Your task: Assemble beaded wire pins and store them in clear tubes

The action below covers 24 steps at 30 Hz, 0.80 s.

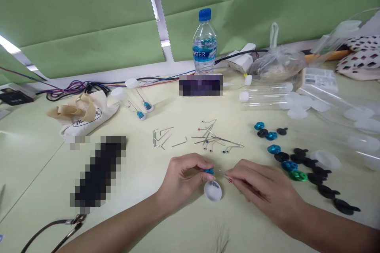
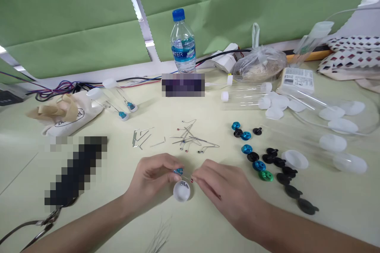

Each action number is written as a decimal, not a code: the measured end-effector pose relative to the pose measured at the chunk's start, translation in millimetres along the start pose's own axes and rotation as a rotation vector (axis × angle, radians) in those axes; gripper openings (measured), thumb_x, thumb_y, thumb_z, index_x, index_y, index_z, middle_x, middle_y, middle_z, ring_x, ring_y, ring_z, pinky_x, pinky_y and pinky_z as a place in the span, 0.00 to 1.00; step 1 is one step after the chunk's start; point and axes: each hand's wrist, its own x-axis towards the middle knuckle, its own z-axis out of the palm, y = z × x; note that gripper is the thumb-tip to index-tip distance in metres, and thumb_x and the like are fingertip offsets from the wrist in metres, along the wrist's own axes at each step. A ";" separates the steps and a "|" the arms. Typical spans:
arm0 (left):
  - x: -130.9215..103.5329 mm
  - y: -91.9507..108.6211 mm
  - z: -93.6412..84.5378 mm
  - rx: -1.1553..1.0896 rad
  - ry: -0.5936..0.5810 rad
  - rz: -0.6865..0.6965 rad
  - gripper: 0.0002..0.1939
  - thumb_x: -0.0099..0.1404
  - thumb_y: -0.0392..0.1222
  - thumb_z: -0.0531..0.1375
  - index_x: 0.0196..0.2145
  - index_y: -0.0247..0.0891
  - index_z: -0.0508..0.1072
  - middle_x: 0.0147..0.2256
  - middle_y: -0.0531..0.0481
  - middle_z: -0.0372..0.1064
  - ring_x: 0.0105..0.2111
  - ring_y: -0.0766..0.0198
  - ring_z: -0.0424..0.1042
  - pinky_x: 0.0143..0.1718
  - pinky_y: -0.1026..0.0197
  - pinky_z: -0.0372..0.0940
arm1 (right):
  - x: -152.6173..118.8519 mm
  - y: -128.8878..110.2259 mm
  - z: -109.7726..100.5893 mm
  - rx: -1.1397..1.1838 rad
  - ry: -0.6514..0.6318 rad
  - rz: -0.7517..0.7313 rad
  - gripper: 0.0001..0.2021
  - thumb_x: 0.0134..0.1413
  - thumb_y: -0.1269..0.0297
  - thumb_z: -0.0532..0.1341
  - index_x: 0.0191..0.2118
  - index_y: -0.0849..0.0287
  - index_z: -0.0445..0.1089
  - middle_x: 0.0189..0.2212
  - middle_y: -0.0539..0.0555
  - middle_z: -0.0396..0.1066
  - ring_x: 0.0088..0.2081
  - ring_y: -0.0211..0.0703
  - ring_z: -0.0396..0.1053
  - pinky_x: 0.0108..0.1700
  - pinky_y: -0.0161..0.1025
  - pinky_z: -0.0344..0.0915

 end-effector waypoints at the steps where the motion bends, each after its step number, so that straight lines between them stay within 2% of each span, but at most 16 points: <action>1: -0.1 -0.1 0.2 -0.010 -0.003 -0.003 0.03 0.56 0.35 0.65 0.32 0.36 0.76 0.32 0.46 0.73 0.32 0.62 0.71 0.34 0.58 0.68 | -1.4 1.5 0.0 -0.057 0.006 -0.050 0.09 0.63 0.72 0.51 0.39 0.57 0.68 0.26 0.49 0.68 0.24 0.35 0.66 0.26 0.33 0.61; 6: 0.1 -3.0 0.1 -0.077 -0.040 -0.072 0.04 0.56 0.37 0.65 0.29 0.35 0.74 0.29 0.47 0.71 0.29 0.64 0.70 0.32 0.60 0.66 | -5.2 3.2 -8.2 -0.336 0.100 -0.408 0.14 0.61 0.76 0.49 0.48 0.62 0.65 0.31 0.57 0.72 0.33 0.45 0.71 0.29 0.40 0.68; 10: 0.8 -4.8 -0.3 -0.161 -0.071 -0.112 0.05 0.54 0.37 0.67 0.28 0.34 0.74 0.28 0.48 0.71 0.28 0.65 0.70 0.31 0.60 0.66 | -2.6 0.1 -18.4 -0.493 0.115 -0.624 0.16 0.59 0.78 0.48 0.47 0.64 0.68 0.32 0.60 0.75 0.34 0.49 0.73 0.31 0.42 0.72; 12: 1.0 -5.6 0.0 -0.178 -0.069 -0.104 0.06 0.53 0.37 0.67 0.26 0.35 0.73 0.28 0.48 0.72 0.28 0.65 0.70 0.31 0.60 0.67 | -3.2 0.7 -19.9 -0.507 0.092 -0.656 0.16 0.60 0.77 0.48 0.48 0.64 0.69 0.34 0.61 0.76 0.36 0.50 0.73 0.31 0.43 0.73; 17: 1.3 -8.6 1.3 -0.197 -0.047 -0.057 0.07 0.52 0.37 0.68 0.26 0.35 0.73 0.30 0.47 0.73 0.29 0.63 0.71 0.32 0.59 0.67 | -8.3 5.4 -16.4 -0.465 0.077 -0.630 0.17 0.61 0.72 0.50 0.53 0.62 0.67 0.39 0.60 0.76 0.40 0.51 0.74 0.33 0.41 0.75; 21: 1.0 -10.8 2.0 -0.221 -0.051 -0.050 0.06 0.52 0.37 0.68 0.27 0.35 0.74 0.30 0.47 0.73 0.29 0.63 0.71 0.32 0.58 0.67 | -6.2 3.3 -16.3 -0.547 0.096 -0.701 0.14 0.59 0.73 0.54 0.48 0.64 0.71 0.36 0.60 0.77 0.38 0.50 0.74 0.33 0.40 0.75; 24: 0.6 -11.0 2.1 -0.217 -0.033 -0.025 0.05 0.52 0.37 0.68 0.26 0.36 0.75 0.30 0.47 0.73 0.30 0.63 0.71 0.32 0.57 0.68 | -3.6 -0.3 -18.1 -0.600 0.114 -0.724 0.14 0.59 0.74 0.52 0.46 0.65 0.72 0.35 0.61 0.76 0.37 0.51 0.73 0.32 0.41 0.74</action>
